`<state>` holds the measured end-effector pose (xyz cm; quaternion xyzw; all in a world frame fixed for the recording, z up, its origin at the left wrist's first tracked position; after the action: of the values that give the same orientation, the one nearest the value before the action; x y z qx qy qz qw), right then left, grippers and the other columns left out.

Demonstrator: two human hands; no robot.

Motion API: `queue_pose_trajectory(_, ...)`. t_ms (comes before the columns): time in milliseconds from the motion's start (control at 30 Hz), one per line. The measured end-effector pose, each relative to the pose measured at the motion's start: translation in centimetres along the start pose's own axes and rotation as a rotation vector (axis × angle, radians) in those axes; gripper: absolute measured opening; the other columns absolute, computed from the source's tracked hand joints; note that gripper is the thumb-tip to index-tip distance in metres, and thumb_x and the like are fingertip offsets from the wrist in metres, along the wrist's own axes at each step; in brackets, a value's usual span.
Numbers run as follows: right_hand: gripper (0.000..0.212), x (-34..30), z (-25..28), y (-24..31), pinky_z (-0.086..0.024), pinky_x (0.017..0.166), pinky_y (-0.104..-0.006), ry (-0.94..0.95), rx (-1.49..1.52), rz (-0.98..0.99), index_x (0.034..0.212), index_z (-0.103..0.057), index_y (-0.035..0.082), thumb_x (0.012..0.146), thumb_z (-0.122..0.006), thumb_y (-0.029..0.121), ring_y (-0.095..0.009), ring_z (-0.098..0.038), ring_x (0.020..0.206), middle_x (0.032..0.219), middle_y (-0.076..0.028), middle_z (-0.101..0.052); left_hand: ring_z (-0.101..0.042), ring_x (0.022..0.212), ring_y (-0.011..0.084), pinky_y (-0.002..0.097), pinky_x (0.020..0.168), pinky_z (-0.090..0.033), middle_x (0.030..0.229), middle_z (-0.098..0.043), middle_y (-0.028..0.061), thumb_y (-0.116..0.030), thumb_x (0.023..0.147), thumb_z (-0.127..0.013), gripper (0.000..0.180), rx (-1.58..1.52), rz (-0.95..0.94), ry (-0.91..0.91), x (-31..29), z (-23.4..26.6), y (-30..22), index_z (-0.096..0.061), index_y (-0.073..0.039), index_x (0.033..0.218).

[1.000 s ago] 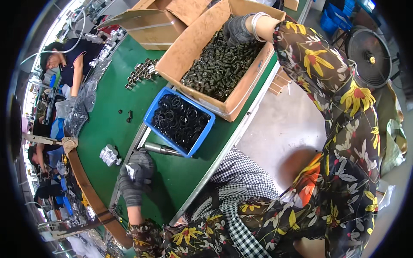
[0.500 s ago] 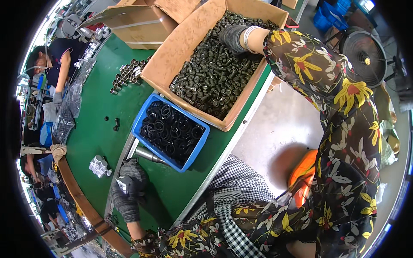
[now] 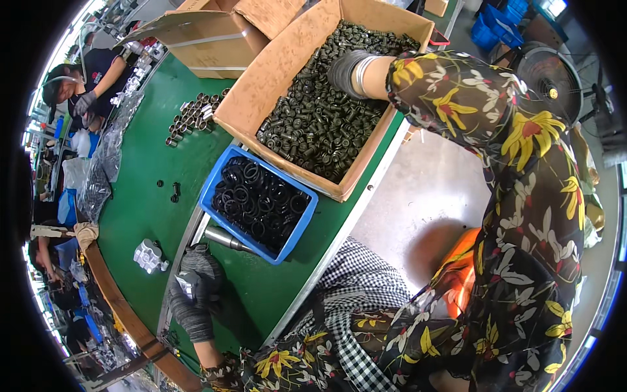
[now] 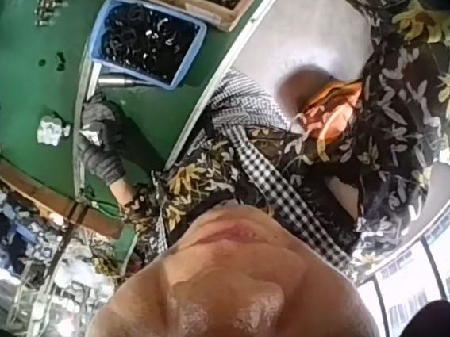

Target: Assembling small metal and plastic mechanical components using gaskets and an electric screwdriver on a factory line.

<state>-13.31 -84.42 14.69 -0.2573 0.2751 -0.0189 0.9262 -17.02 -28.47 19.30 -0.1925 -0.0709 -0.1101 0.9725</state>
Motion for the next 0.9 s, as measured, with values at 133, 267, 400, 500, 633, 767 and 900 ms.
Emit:
queue_pose_trajectory(133, 0.042, 0.5, 0.7, 1.0, -0.056, 0.076, -0.0365, 0.012, -0.048, 0.005, 0.107, -0.07, 0.006, 0.066, -0.077, 0.003, -0.029, -0.067, 0.099, 0.109, -0.01, -0.069, -0.06, 0.086, 0.0356, 0.0433, 0.078, -0.048, 0.093, -0.061, 0.0204, -0.031, 0.075, -0.077, 0.049, -0.057, 0.026, -0.005, 0.0, -0.1, 0.2, -0.058, 0.002, 0.106)
queue_pose_trajectory(267, 0.032, -1.3, 3.4, 2.4, -0.057, 0.069, -0.0384, 0.037, -0.033, -0.011, 0.1, -0.073, 0.008, 0.068, -0.076, 0.004, -0.028, -0.068, 0.093, 0.104, -0.009, -0.07, -0.059, 0.087, 0.0389, 0.0454, 0.079, -0.047, 0.093, -0.06, 0.0214, -0.034, 0.073, -0.078, 0.05, 0.014, 0.001, -0.045, -0.3, 0.2, 0.6, -0.058, 0.001, 0.103)
queue_pose_trajectory(400, 0.028, -2.5, 2.3, 0.6, -0.057, 0.068, -0.0391, 0.011, 0.016, -0.06, 0.097, -0.074, 0.007, 0.07, -0.074, 0.003, -0.029, -0.069, 0.088, 0.1, -0.01, -0.071, -0.058, 0.088, 0.0405, 0.0463, 0.079, -0.047, 0.093, -0.059, 0.0218, -0.036, 0.071, -0.078, 0.052, 0.01, -0.006, -0.024, -0.3, -0.8, 0.6, -0.059, 0.001, 0.102)
queue_pose_trajectory(500, 0.026, -0.6, 3.6, 2.0, -0.057, 0.068, -0.0394, -0.024, 0.045, -0.041, 0.094, -0.073, 0.006, 0.068, -0.073, 0.001, -0.031, -0.069, 0.087, 0.098, -0.011, -0.071, -0.057, 0.088, 0.0417, 0.047, 0.08, -0.047, 0.095, -0.059, 0.0226, -0.038, 0.07, -0.078, 0.055, 0.074, 0.018, -0.074, -0.8, 0.2, 2.2, -0.059, 0.001, 0.102)
queue_pose_trajectory(633, 0.023, -1.2, 3.5, -0.4, -0.056, 0.073, -0.0375, -0.199, 0.068, -0.052, 0.092, -0.073, 0.007, 0.069, -0.074, 0.007, -0.032, -0.068, 0.088, 0.094, -0.013, -0.071, -0.057, 0.089, 0.0423, 0.0481, 0.08, -0.046, 0.096, -0.059, 0.0228, -0.038, 0.07, -0.077, 0.055, 0.037, -0.004, -0.065, -0.5, 0.4, 0.6, -0.059, 0.001, 0.103)
queue_pose_trajectory(767, 0.025, -0.7, 1.4, -3.3, -0.053, 0.073, -0.04, -0.006, 0.211, -0.03, 0.09, -0.071, 0.008, 0.066, -0.077, 0.016, -0.031, -0.066, 0.084, 0.087, -0.012, -0.07, -0.057, 0.091, 0.042, 0.048, 0.082, -0.046, 0.097, -0.059, 0.0228, -0.036, 0.07, -0.077, 0.055, 0.077, -0.003, -0.062, -0.6, -0.1, 0.6, -0.059, 0.002, 0.106)
queue_pose_trajectory(900, 0.018, -3.1, 2.0, -5.6, -0.052, 0.066, -0.0367, -0.189, 0.693, -0.059, 0.081, -0.068, 0.008, 0.066, -0.075, 0.014, -0.025, -0.065, 0.073, 0.076, -0.008, -0.068, -0.057, 0.093, 0.0419, 0.0473, 0.082, -0.047, 0.097, -0.059, 0.0232, -0.035, 0.071, -0.077, 0.055, 0.068, 0.043, -0.041, -0.6, -0.1, 1.1, -0.059, 0.002, 0.107)
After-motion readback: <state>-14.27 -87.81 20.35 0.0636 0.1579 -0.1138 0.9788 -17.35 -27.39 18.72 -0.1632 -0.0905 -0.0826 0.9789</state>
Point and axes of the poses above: each hand's wrist, its own x-axis towards the middle knuckle, its own z-axis out of the back of the hand, y = z × x, the point moved 10 cm from there along x, towards the middle knuckle
